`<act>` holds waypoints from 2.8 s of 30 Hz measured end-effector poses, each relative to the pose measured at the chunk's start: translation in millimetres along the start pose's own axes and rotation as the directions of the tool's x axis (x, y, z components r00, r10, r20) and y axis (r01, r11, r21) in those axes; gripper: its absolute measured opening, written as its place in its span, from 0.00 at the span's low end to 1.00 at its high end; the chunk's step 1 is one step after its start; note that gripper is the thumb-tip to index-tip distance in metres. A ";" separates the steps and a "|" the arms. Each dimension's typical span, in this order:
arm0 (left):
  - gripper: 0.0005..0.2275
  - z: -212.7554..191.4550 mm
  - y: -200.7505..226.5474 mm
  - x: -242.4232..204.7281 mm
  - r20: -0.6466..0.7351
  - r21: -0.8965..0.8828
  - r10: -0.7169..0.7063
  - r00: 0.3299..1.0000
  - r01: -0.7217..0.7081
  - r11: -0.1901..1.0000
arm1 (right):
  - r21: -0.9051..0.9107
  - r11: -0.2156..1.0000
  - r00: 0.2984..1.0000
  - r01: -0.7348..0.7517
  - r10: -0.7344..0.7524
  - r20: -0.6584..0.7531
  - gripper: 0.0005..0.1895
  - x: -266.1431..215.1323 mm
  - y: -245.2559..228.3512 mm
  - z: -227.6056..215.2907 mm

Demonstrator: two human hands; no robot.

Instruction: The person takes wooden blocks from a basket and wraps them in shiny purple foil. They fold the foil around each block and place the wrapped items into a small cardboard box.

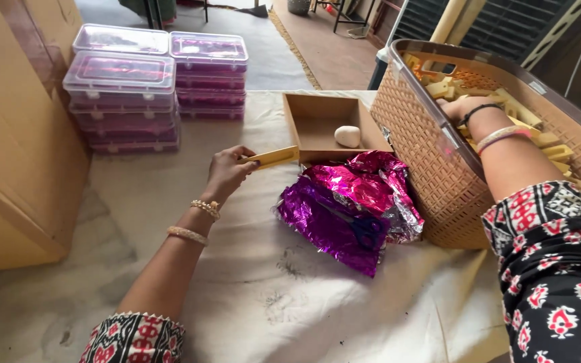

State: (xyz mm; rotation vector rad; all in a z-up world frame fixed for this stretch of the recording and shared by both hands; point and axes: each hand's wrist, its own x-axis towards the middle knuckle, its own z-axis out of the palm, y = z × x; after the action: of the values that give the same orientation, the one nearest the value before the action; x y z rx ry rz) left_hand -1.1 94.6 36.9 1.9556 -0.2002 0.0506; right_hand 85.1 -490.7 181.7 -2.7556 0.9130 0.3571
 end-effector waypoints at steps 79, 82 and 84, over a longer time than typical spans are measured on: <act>0.11 5.4 -21.0 1.8 -0.002 0.164 0.150 0.989 -0.147 0.975 | -0.283 0.870 0.912 0.403 -0.355 0.208 0.26 -24.4 72.3 -64.6; 0.12 8.0 -23.0 1.9 -0.003 0.165 0.168 0.986 -0.166 0.972 | -0.052 0.956 0.958 0.288 -0.287 0.013 0.20 -42.5 106.0 -75.0; 0.12 6.1 -18.8 -1.4 0.026 0.172 0.099 0.995 -0.102 0.980 | 0.198 0.930 0.936 0.310 -0.262 -0.236 0.16 -41.4 121.9 -79.5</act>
State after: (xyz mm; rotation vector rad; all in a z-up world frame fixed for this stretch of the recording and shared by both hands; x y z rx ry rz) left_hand 0.2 96.2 17.2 2.1191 -0.3149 0.1212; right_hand -8.5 -585.4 253.6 -2.6835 0.5349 -0.0840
